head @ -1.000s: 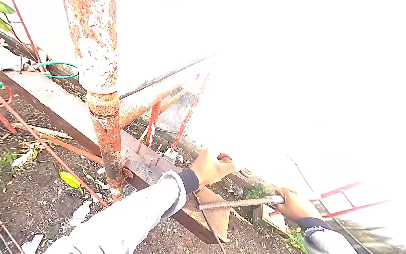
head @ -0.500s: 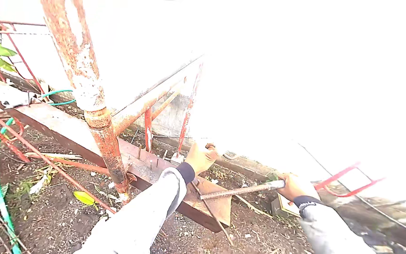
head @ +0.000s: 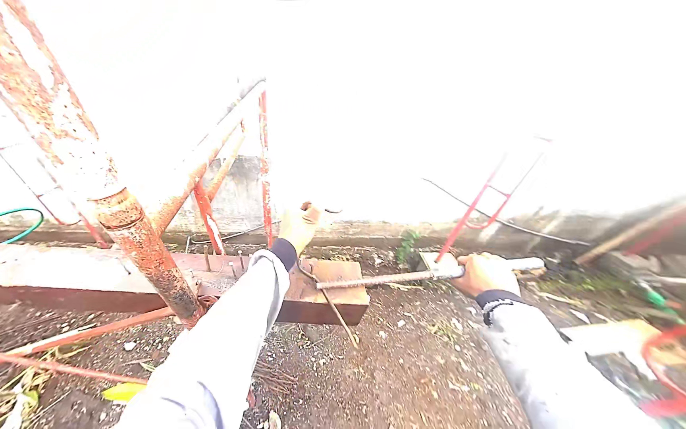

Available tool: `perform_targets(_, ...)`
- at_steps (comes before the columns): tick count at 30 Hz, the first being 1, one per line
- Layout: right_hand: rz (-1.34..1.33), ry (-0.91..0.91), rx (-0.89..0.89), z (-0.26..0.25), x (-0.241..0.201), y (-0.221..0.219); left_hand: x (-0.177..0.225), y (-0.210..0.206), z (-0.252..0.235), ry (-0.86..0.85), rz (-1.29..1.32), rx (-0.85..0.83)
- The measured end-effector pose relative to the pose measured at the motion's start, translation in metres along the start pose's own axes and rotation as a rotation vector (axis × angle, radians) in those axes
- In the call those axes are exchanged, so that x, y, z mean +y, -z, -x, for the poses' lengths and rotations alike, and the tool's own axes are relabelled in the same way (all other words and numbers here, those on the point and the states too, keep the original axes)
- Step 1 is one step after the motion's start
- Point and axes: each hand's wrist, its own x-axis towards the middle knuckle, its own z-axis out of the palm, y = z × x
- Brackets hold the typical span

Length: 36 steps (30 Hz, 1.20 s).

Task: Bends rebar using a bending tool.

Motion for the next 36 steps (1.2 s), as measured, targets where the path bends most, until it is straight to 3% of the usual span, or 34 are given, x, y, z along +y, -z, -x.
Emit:
perform_targets(7,-0.058,-0.379,-0.014,0.136,-0.01,-0.003,0.01,0.009,0.004,-0.024,-0.087,-0.096)
perform_targets(11,-0.064,-0.568,0.031,0.224,-0.051,0.004,0.016,0.017,0.006,-0.024,-0.11,-0.196)
perform_targets(16,-0.074,-0.725,0.103,0.292,-0.102,0.006,-0.006,0.012,-0.012,-0.055,-0.014,-0.259)
perform_targets(23,-0.049,-0.785,0.09,0.311,-0.125,0.008,-0.006,0.011,-0.014,-0.095,-0.009,-0.248)
perform_targets(31,0.038,-0.659,0.319,0.331,-0.128,-0.012,-0.006,0.017,-0.012,-0.102,-0.033,-0.242)
perform_targets(36,-0.139,-0.588,0.064,0.315,-0.103,-0.006,-0.017,0.017,-0.01,-0.104,0.192,-0.271)
